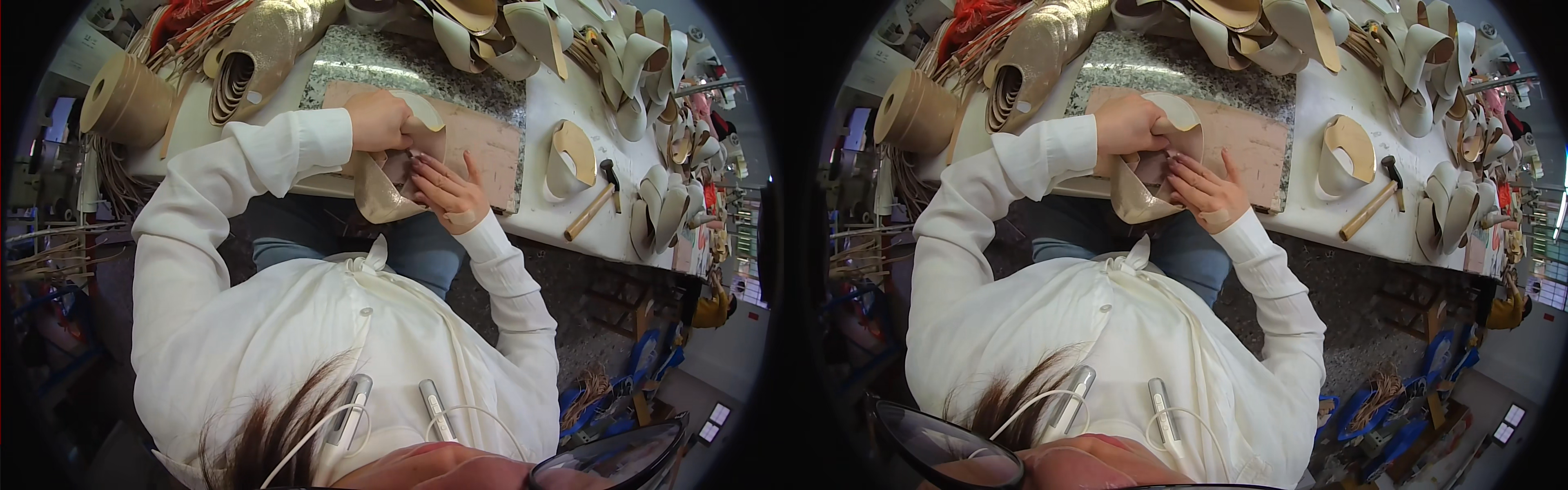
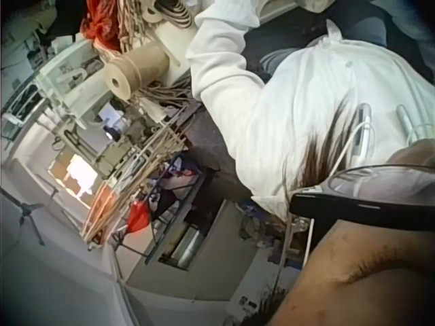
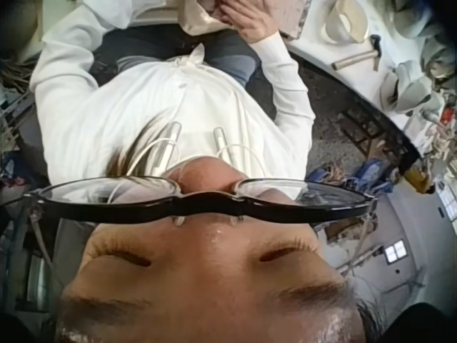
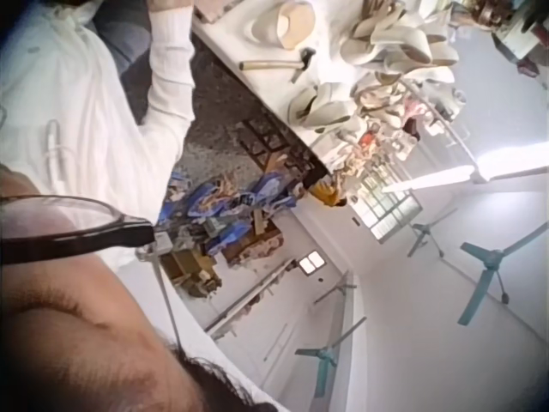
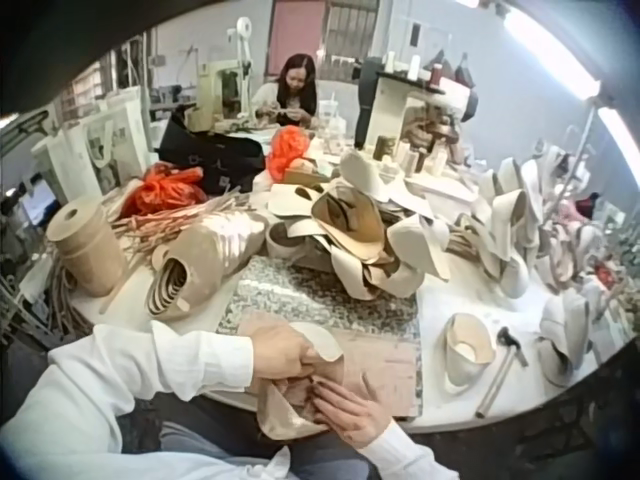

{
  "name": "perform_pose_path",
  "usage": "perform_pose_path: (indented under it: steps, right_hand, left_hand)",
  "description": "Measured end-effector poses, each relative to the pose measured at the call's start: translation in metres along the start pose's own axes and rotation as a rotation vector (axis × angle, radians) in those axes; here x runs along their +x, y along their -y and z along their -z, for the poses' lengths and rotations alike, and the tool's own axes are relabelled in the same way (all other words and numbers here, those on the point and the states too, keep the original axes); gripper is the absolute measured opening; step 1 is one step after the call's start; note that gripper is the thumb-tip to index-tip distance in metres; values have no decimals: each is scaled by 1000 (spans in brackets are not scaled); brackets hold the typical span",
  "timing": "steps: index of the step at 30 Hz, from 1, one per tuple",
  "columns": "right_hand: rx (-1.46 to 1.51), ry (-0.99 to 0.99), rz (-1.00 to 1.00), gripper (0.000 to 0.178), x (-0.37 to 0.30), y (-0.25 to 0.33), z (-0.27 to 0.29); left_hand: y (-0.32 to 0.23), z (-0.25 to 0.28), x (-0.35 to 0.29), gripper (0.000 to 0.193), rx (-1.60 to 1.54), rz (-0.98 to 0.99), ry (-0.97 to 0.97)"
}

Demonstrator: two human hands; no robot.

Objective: Assembling shoe components by applying adhesive and fitting the upper and insole together at a workbench.

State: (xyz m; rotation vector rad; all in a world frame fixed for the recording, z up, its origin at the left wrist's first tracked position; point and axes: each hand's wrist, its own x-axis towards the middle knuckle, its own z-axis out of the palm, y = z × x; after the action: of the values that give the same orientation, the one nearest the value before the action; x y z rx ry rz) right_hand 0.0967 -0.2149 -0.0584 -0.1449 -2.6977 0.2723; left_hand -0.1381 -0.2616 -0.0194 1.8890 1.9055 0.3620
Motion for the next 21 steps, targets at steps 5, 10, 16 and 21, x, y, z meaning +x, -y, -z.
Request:
perform_pose_path:
  steps: [5, 10, 16, 21]
  right_hand:
    - [0, 218, -145, 42, 7, 5, 17]
    - [83, 235, -159, 52, 20, 2, 29]
    - [134, 265, -104, 50, 42, -15, 37]
    - [165, 246, -100, 40, 52, -36, 10]
  left_hand:
    - [-3, 23, -3, 27, 114, -9, 43]
    - [10, 34, 0, 25, 2, 51, 127]
    - [10, 32, -1, 25, 2, 69, 107]
    - [12, 22, -5, 29, 98, 24, 2]
